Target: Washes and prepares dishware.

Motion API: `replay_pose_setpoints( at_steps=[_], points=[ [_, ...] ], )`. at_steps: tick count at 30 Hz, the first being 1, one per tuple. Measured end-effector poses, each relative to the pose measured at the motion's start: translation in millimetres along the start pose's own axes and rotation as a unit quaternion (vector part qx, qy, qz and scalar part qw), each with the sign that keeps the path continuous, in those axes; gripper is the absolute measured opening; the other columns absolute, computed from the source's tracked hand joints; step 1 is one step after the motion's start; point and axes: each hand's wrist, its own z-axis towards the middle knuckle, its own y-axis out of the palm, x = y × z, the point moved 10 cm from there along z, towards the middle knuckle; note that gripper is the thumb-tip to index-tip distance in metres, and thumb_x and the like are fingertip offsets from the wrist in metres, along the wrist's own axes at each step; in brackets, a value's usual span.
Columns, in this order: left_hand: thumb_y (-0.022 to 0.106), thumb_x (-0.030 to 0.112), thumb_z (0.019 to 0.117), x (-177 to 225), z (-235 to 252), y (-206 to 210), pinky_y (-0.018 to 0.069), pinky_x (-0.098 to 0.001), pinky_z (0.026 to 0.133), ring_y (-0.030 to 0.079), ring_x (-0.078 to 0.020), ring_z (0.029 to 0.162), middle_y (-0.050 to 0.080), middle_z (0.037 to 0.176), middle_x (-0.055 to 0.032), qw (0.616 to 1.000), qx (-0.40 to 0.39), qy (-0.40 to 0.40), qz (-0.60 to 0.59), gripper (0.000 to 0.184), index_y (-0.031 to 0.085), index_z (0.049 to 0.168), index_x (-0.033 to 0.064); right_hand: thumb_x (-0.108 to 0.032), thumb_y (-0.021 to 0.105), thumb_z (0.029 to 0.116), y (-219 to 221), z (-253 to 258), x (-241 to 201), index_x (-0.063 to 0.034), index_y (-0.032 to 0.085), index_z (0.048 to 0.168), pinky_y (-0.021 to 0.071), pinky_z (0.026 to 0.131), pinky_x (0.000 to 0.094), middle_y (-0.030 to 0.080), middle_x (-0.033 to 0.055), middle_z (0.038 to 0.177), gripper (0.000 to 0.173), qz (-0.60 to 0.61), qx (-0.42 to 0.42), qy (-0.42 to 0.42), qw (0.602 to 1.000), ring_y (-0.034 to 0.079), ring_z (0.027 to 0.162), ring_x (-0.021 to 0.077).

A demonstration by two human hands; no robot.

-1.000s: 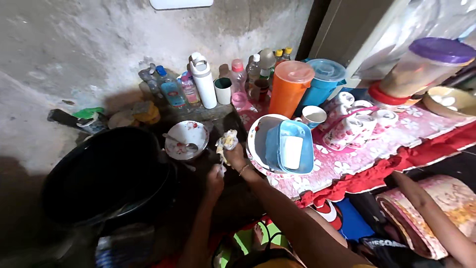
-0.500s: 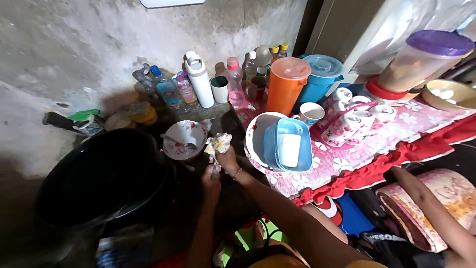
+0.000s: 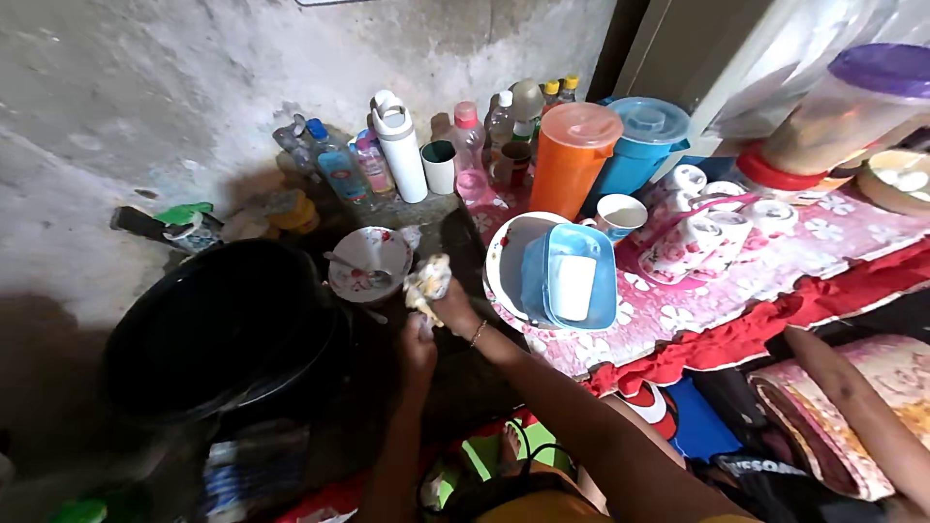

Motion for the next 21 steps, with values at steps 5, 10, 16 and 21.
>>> replay_pose_setpoints(
  at_steps=[5,10,16,21],
  points=[
    [0.045,-0.007,0.1013,3.7,1.1,11.3,0.0495,-0.0430,0.099,0.065,-0.0319,0.106,0.066,0.110,-0.0308,0.998,-0.056,-0.038,-0.005,0.026,0.060,0.117,-0.0200,0.002,0.066,0.0935,-9.9,0.5,3.2,0.0119,0.042,0.144,0.0448,0.110,0.0413,0.056,0.0298,0.138,0.057,-0.014,-0.026,0.024,0.999,0.057,0.128,0.0316],
    [0.042,-0.008,0.1003,12.0,-3.7,14.9,0.0487,-0.0445,0.097,0.064,-0.0335,0.105,0.067,0.110,-0.0294,0.993,-0.111,-0.014,0.049,0.027,0.061,0.116,-0.0179,-0.012,0.069,0.0954,-38.1,7.7,10.6,0.0104,0.061,0.127,0.0488,0.103,0.0477,0.067,0.0279,0.121,0.039,-0.068,0.054,0.020,0.996,0.065,0.115,0.0341],
    [0.044,-0.007,0.1003,1.2,-4.7,12.7,0.0503,-0.0417,0.096,0.064,-0.0309,0.104,0.066,0.113,-0.0311,0.996,-0.088,-0.022,-0.003,0.027,0.060,0.117,-0.0197,-0.002,0.062,0.0989,-17.5,1.0,24.6,0.0092,0.048,0.139,0.0510,0.100,0.0377,0.060,0.0253,0.130,0.044,0.137,0.026,0.050,0.989,0.062,0.115,0.0249],
    [0.042,-0.003,0.1035,2.2,-8.9,9.2,0.0489,-0.0483,0.097,0.065,-0.0372,0.104,0.066,0.111,-0.0307,0.981,-0.172,-0.023,0.090,0.028,0.062,0.116,-0.0171,-0.005,0.070,0.0924,-25.8,3.9,8.2,0.0128,0.054,0.136,0.0439,0.111,0.0443,0.062,0.0298,0.132,0.049,-0.103,-0.005,-0.003,0.995,0.059,0.127,0.0348]
  ],
)
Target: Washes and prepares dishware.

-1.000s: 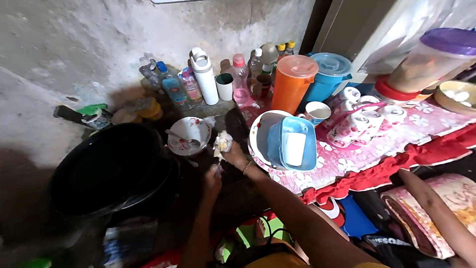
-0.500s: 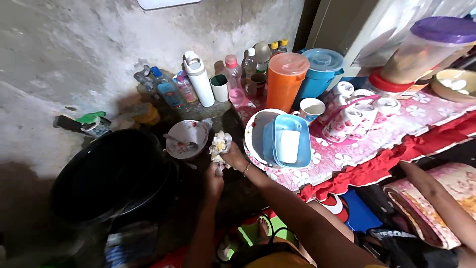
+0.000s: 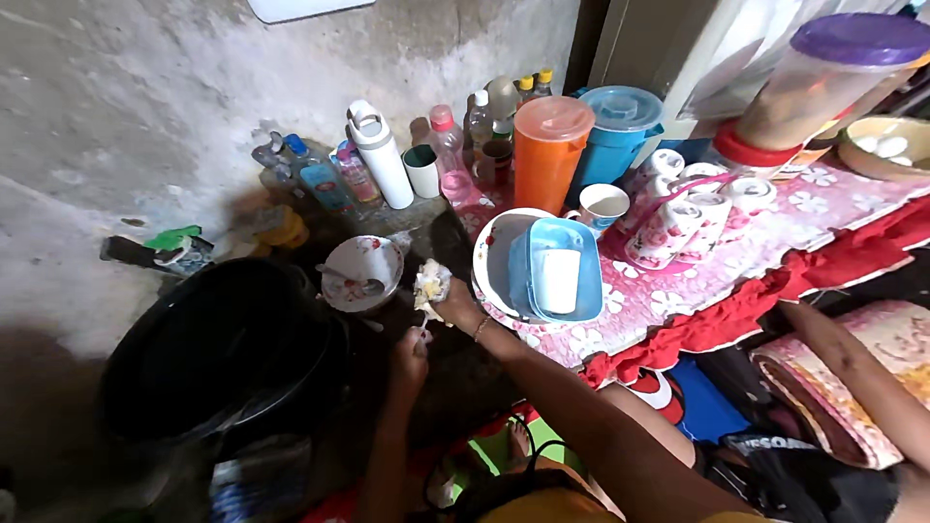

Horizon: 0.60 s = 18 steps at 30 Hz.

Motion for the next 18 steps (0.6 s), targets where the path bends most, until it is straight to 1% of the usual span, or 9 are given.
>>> replay_pose_setpoints(
  at_steps=[2,5,7,9,10,12,14,16,18],
  points=[
    [0.044,-0.003,0.1023,1.4,-3.8,-2.2,0.0493,-0.0486,0.097,0.066,-0.0375,0.104,0.067,0.110,-0.0306,0.999,0.026,0.024,-0.005,0.027,0.063,0.114,-0.0173,-0.008,0.070,0.0932,-3.0,0.7,2.3,0.0123,0.059,0.129,0.0459,0.108,0.0461,0.065,0.0291,0.127,0.043,0.006,0.031,0.014,0.999,0.062,0.123,0.0349],
    [0.046,-0.002,0.1008,0.0,-7.9,-5.5,0.0515,-0.0477,0.091,0.066,-0.0355,0.096,0.068,0.102,-0.0301,0.991,0.111,0.059,-0.034,0.025,0.063,0.109,-0.0185,-0.005,0.068,0.0947,-0.7,0.4,7.1,0.0135,0.059,0.126,0.0486,0.104,0.0428,0.066,0.0283,0.121,0.037,0.130,0.083,0.017,0.988,0.064,0.116,0.0306],
    [0.044,-0.003,0.1017,2.9,-4.8,-13.5,0.0509,-0.0509,0.094,0.066,-0.0396,0.101,0.067,0.108,-0.0330,0.989,0.142,0.026,-0.032,0.028,0.061,0.115,-0.0195,-0.003,0.062,0.0995,6.3,-0.9,15.1,0.0120,0.051,0.135,0.0500,0.101,0.0368,0.062,0.0259,0.125,0.040,0.257,0.077,0.044,0.962,0.062,0.113,0.0243],
    [0.038,0.002,0.1066,14.1,2.2,-29.5,0.0478,-0.0494,0.097,0.063,-0.0385,0.106,0.063,0.117,-0.0331,0.989,0.142,-0.021,-0.032,0.033,0.056,0.126,-0.0171,-0.006,0.059,0.1031,13.3,-5.9,27.9,0.0079,0.047,0.140,0.0560,0.089,0.0339,0.062,0.0224,0.121,0.041,0.334,0.068,0.081,0.937,0.066,0.100,0.0201],
    [0.038,0.003,0.1070,28.1,6.9,-39.0,0.0484,-0.0506,0.097,0.064,-0.0399,0.107,0.064,0.117,-0.0336,0.990,0.142,-0.009,-0.010,0.034,0.057,0.127,-0.0168,-0.006,0.059,0.1031,14.7,-9.0,34.0,0.0082,0.046,0.140,0.0573,0.086,0.0342,0.062,0.0226,0.120,0.041,0.318,0.059,0.087,0.942,0.067,0.097,0.0206],
    [0.040,0.001,0.1063,70.8,13.8,-48.9,0.0494,-0.0556,0.097,0.066,-0.0453,0.105,0.067,0.110,-0.0346,0.990,0.119,0.053,0.060,0.032,0.060,0.124,-0.0163,-0.004,0.061,0.1006,16.7,-17.1,44.2,0.0113,0.047,0.140,0.0536,0.097,0.0383,0.061,0.0270,0.128,0.045,0.193,0.014,0.075,0.978,0.065,0.110,0.0263],
    [0.048,0.002,0.1043,117.8,16.5,-46.2,0.0534,-0.0562,0.090,0.070,-0.0428,0.094,0.070,0.101,-0.0294,0.977,0.098,0.155,0.108,0.027,0.066,0.118,-0.0120,-0.008,0.066,0.0968,23.2,-24.7,52.1,0.0127,0.050,0.140,0.0455,0.109,0.0461,0.060,0.0304,0.134,0.051,0.050,-0.040,0.047,0.997,0.060,0.125,0.0348],
    [0.055,0.005,0.1030,166.0,16.3,-32.4,0.0568,-0.0577,0.085,0.073,-0.0414,0.092,0.073,0.102,-0.0249,0.946,0.076,0.264,0.173,0.023,0.072,0.114,-0.0063,-0.012,0.072,0.0937,31.8,-27.1,62.1,0.0129,0.053,0.137,0.0427,0.112,0.0495,0.061,0.0314,0.134,0.054,-0.014,-0.058,0.026,0.998,0.058,0.129,0.0387],
    [0.058,0.008,0.1022,205.9,17.7,-8.8,0.0576,-0.0577,0.071,0.073,-0.0406,0.083,0.072,0.097,-0.0214,0.901,0.039,0.336,0.272,0.018,0.073,0.108,-0.0011,-0.015,0.073,0.0925,33.7,-29.9,65.4,0.0136,0.056,0.135,0.0424,0.112,0.0500,0.061,0.0320,0.132,0.054,-0.022,-0.051,0.014,0.998,0.058,0.128,0.0396]
  ],
)
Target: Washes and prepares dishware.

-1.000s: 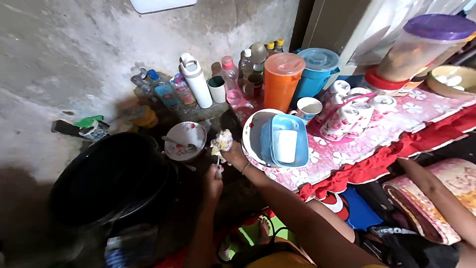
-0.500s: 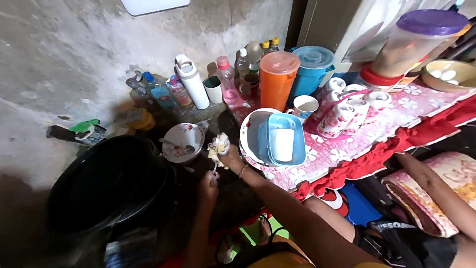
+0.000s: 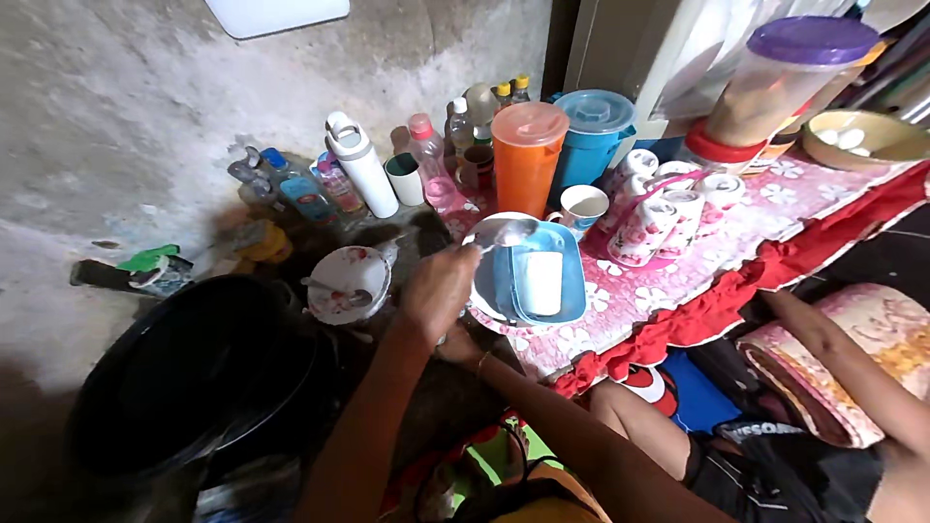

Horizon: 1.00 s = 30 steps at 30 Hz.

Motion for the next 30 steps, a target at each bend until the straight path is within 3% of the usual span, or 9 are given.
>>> replay_pose_setpoints(
  at_steps=[2,8,10,12,13,15,19,25,30],
  points=[
    [0.059,0.003,0.0989,31.8,21.1,3.6,0.0552,-0.0548,0.062,0.071,-0.0392,0.076,0.070,0.090,-0.0195,0.995,-0.035,0.057,0.070,0.013,0.072,0.101,0.0005,-0.016,0.072,0.0935,-3.4,-3.2,0.0,0.0136,0.057,0.133,0.0433,0.111,0.0495,0.063,0.0315,0.130,0.051,0.013,0.016,0.002,1.000,0.060,0.127,0.0389],
    [0.050,-0.007,0.0981,76.7,59.1,29.3,0.0542,-0.0509,0.068,0.071,-0.0392,0.087,0.070,0.093,-0.0215,0.968,-0.151,0.108,0.169,0.021,0.070,0.103,-0.0043,-0.010,0.071,0.0938,-13.1,-18.2,-12.8,0.0153,0.058,0.130,0.0441,0.109,0.0496,0.063,0.0336,0.127,0.046,0.027,0.013,-0.007,1.000,0.060,0.124,0.0413],
    [0.050,-0.007,0.0977,71.9,65.1,29.6,0.0545,-0.0511,0.074,0.070,-0.0389,0.092,0.070,0.098,-0.0218,0.976,-0.107,0.108,0.154,0.022,0.071,0.106,-0.0043,-0.008,0.066,0.0964,-32.4,-40.2,-45.0,0.0178,0.057,0.129,0.0447,0.109,0.0453,0.062,0.0350,0.128,0.043,-0.018,-0.003,-0.015,1.000,0.060,0.124,0.0405],
    [0.053,-0.004,0.0984,59.3,65.2,18.9,0.0536,-0.0539,0.083,0.069,-0.0405,0.100,0.069,0.108,-0.0224,0.989,-0.023,0.101,0.104,0.022,0.070,0.112,-0.0029,-0.004,0.059,0.1017,-51.0,-62.4,-77.6,0.0119,0.049,0.143,0.0329,0.118,0.0366,0.052,0.0256,0.149,0.045,-0.048,-0.097,0.132,0.985,0.048,0.141,0.0286],
    [0.055,-0.002,0.0982,50.7,61.2,10.8,0.0529,-0.0546,0.087,0.067,-0.0411,0.105,0.068,0.114,-0.0223,0.992,0.024,0.096,0.076,0.024,0.070,0.117,-0.0010,-0.006,0.061,0.1012,-48.2,-57.9,-72.7,0.0113,0.049,0.143,0.0327,0.118,0.0369,0.052,0.0252,0.149,0.047,-0.050,-0.094,0.137,0.985,0.048,0.141,0.0284],
    [0.060,0.000,0.0969,28.0,46.7,-2.7,0.0526,-0.0542,0.092,0.064,-0.0414,0.113,0.064,0.125,-0.0226,0.992,0.097,0.073,0.028,0.029,0.068,0.125,0.0012,-0.015,0.070,0.0955,-23.4,-27.1,-30.9,0.0147,0.055,0.135,0.0404,0.114,0.0440,0.059,0.0315,0.136,0.051,-0.043,-0.030,0.046,0.998,0.057,0.130,0.0370],
    [0.059,0.003,0.0988,-51.3,15.0,19.6,0.0547,-0.0526,0.094,0.066,-0.0382,0.113,0.067,0.125,-0.0204,0.989,0.145,-0.029,-0.030,0.026,0.070,0.122,0.0022,-0.021,0.075,0.0925,5.2,5.8,10.1,0.0119,0.054,0.137,0.0421,0.113,0.0480,0.061,0.0302,0.134,0.059,-0.045,-0.013,0.045,0.998,0.058,0.129,0.0379],
    [0.052,0.001,0.1018,-199.8,-49.7,113.3,0.0449,-0.0592,0.107,0.055,-0.0432,0.131,0.058,0.141,-0.0239,0.949,-0.116,-0.284,-0.070,0.034,0.064,0.134,0.0012,-0.013,0.070,0.0960,5.6,6.3,3.6,0.0146,0.052,0.139,0.0419,0.115,0.0429,0.061,0.0307,0.135,0.054,-0.045,-0.005,0.016,0.999,0.059,0.130,0.0347],
    [0.065,-0.001,0.0943,-293.7,-84.3,147.4,0.0411,-0.0721,0.101,0.048,-0.0535,0.132,0.056,0.136,-0.0326,0.918,-0.165,-0.359,-0.014,0.032,0.065,0.126,-0.0059,-0.014,0.069,0.0969,3.3,3.2,0.9,0.0148,0.054,0.136,0.0429,0.113,0.0415,0.062,0.0302,0.133,0.051,-0.038,0.005,0.007,0.999,0.060,0.128,0.0337]
  ],
)
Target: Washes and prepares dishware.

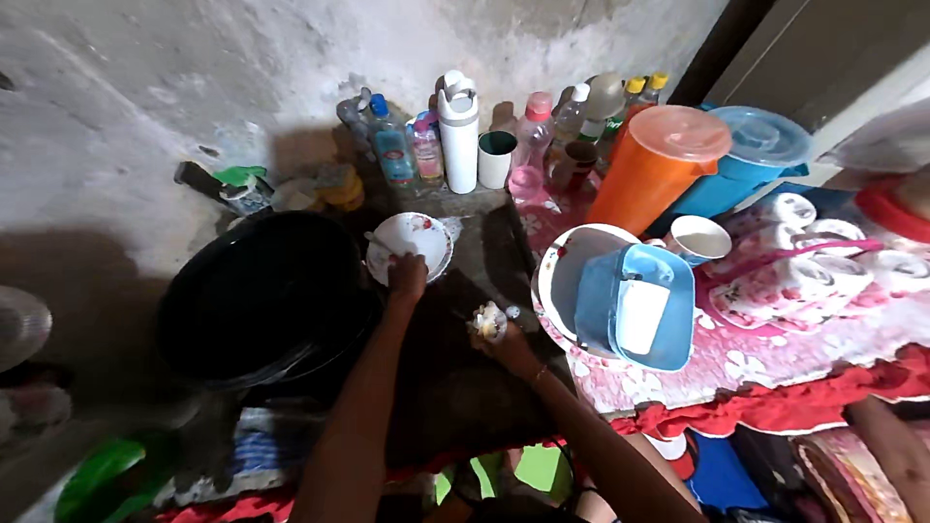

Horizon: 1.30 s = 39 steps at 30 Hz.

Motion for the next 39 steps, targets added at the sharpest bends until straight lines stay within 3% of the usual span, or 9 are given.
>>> replay_pose_setpoints(
  at_steps=[4,7,14,19,26,29,32,37,39],
  points=[
    [0.058,-0.001,0.0990,-38.7,31.4,13.9,0.0254,-0.0725,0.113,0.034,-0.0521,0.145,0.047,0.149,-0.0314,0.999,-0.008,-0.001,0.034,0.038,0.058,0.137,-0.0070,-0.017,0.069,0.0973,-1.0,1.1,3.5,0.0152,0.052,0.138,0.0424,0.114,0.0448,0.061,0.0320,0.134,0.054,-0.021,0.016,0.020,0.999,0.059,0.129,0.0381],
    [0.057,-0.002,0.0997,-27.4,37.9,7.8,0.0253,-0.0717,0.115,0.045,-0.0521,0.136,0.057,0.136,-0.0324,0.997,-0.026,0.017,0.069,0.030,0.062,0.129,-0.0095,-0.017,0.069,0.0973,-6.6,3.3,6.9,0.0124,0.047,0.144,0.0421,0.114,0.0419,0.060,0.0288,0.138,0.060,0.020,0.047,0.049,0.998,0.058,0.131,0.0329],
    [0.056,0.011,0.1042,19.9,40.4,14.9,0.0436,-0.0682,0.102,0.057,-0.0518,0.124,0.062,0.128,-0.0335,0.995,-0.094,0.026,-0.016,0.030,0.063,0.126,-0.0078,-0.019,0.069,0.0986,-9.1,9.5,16.1,0.0098,0.052,0.140,0.0453,0.110,0.0409,0.063,0.0255,0.132,0.052,0.116,0.063,0.091,0.987,0.061,0.124,0.0279],
    [0.060,0.011,0.1032,51.9,17.3,10.6,0.0555,-0.0556,0.090,0.070,-0.0401,0.098,0.067,0.112,-0.0275,0.979,-0.109,0.028,-0.172,0.027,0.059,0.125,-0.0053,-0.019,0.054,0.1076,-11.1,23.5,9.4,0.0060,0.056,0.126,0.0507,0.062,0.0262,0.061,0.0069,0.086,0.032,0.280,0.104,0.120,0.947,0.056,0.066,0.0085],
    [0.040,0.009,0.1098,89.3,-77.3,18.0,0.0475,-0.0488,0.103,0.064,-0.0362,0.113,0.062,0.126,-0.0295,0.951,-0.160,0.069,-0.257,0.037,0.051,0.141,-0.0077,0.005,0.069,0.0911,-24.9,59.5,-7.5,0.0118,0.040,0.144,0.0527,0.098,0.0333,0.060,0.0253,0.129,0.060,0.279,0.161,0.039,0.946,0.062,0.113,0.0218],
    [0.035,0.004,0.1085,83.9,-99.1,23.4,0.0509,-0.0346,0.085,0.061,-0.0212,0.092,0.062,0.112,-0.0210,0.929,-0.102,0.066,-0.350,0.033,0.054,0.131,-0.0111,0.000,0.072,0.0912,-38.7,67.7,-13.4,0.0133,0.052,0.134,0.0507,0.102,0.0404,0.064,0.0282,0.125,0.050,0.222,0.185,0.060,0.956,0.064,0.114,0.0287],
    [0.034,0.003,0.1092,79.1,-115.0,29.5,0.0453,-0.0308,0.068,0.050,-0.0150,0.072,0.055,0.089,-0.0126,0.911,-0.081,-0.004,-0.403,0.029,0.055,0.123,-0.0108,0.004,0.069,0.0915,-38.6,69.7,-10.1,0.0110,0.052,0.132,0.0542,0.089,0.0389,0.064,0.0241,0.114,0.044,0.302,0.232,0.065,0.922,0.064,0.098,0.0240],
    [0.037,0.011,0.1107,61.0,-129.3,33.8,0.0347,-0.0188,0.047,0.037,-0.0038,0.050,0.041,0.068,0.0029,0.861,-0.112,-0.095,-0.487,0.023,0.055,0.112,-0.0034,0.004,0.067,0.0939,-25.5,67.8,-35.8,0.0085,0.048,0.138,0.0561,0.086,0.0344,0.064,0.0217,0.115,0.048,0.256,0.109,0.044,0.960,0.066,0.095,0.0204],
    [0.037,0.013,0.1116,60.7,-138.4,32.4,0.0329,-0.0182,0.045,0.036,-0.0035,0.047,0.039,0.065,0.0042,0.853,-0.131,-0.109,-0.493,0.022,0.053,0.109,-0.0006,0.000,0.071,0.0925,-37.3,70.1,-35.9,0.0097,0.051,0.138,0.0523,0.098,0.0429,0.065,0.0271,0.122,0.050,0.187,0.124,0.032,0.974,0.066,0.109,0.0298]
  ],
)
